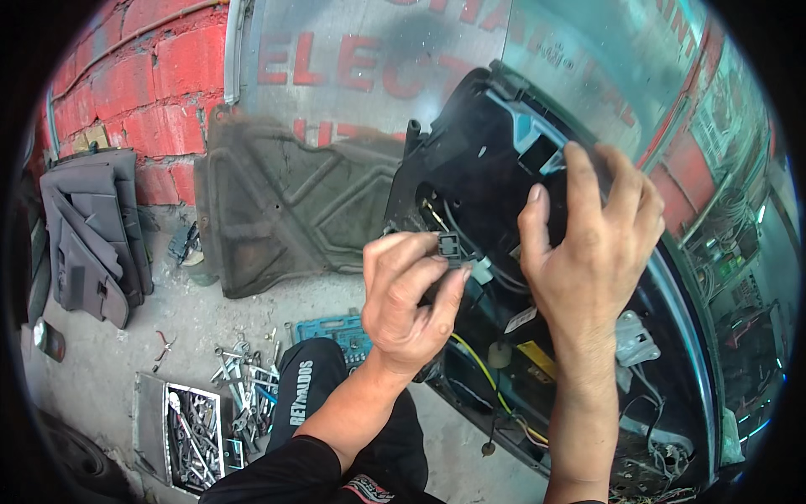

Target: Repairing the electrical components inside a car door.

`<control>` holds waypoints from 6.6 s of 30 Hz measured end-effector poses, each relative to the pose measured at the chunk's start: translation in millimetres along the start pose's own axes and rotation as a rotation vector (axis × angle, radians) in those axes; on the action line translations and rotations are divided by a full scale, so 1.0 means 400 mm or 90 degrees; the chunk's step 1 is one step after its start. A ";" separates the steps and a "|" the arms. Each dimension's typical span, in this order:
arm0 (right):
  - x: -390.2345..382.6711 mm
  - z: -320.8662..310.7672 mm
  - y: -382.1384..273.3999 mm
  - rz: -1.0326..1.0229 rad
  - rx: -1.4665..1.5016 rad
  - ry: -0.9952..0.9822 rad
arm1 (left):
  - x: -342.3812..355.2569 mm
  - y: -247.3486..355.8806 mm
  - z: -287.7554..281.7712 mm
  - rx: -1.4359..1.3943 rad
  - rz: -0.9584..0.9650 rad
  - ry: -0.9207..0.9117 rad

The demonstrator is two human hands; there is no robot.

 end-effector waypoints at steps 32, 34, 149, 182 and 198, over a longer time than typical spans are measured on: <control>-0.012 0.021 -0.001 -0.006 -0.097 -0.008 | 0.002 -0.135 0.043 0.091 -0.326 -0.169; -0.013 0.022 -0.003 -0.004 -0.104 -0.010 | 0.000 -0.148 0.044 0.030 -0.359 -0.179; -0.192 0.178 -0.224 0.283 0.728 -0.270 | 0.087 -0.351 0.029 -0.137 -0.238 -0.386; -0.113 0.396 -0.324 0.665 1.401 0.138 | 0.142 -0.467 0.080 -0.459 -0.127 -0.435; -0.118 0.354 -0.297 0.719 0.886 0.056 | 0.128 -0.479 0.075 -0.452 -0.165 -0.459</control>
Point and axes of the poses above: each hand's wrist, its own x-axis towards the middle knuckle, its own z-axis out of the palm, y = z × x, the point moved 8 cm from there along x, towards the middle knuckle, and after that the axes turned 14 degrees about -y, right-handed, at the moved point
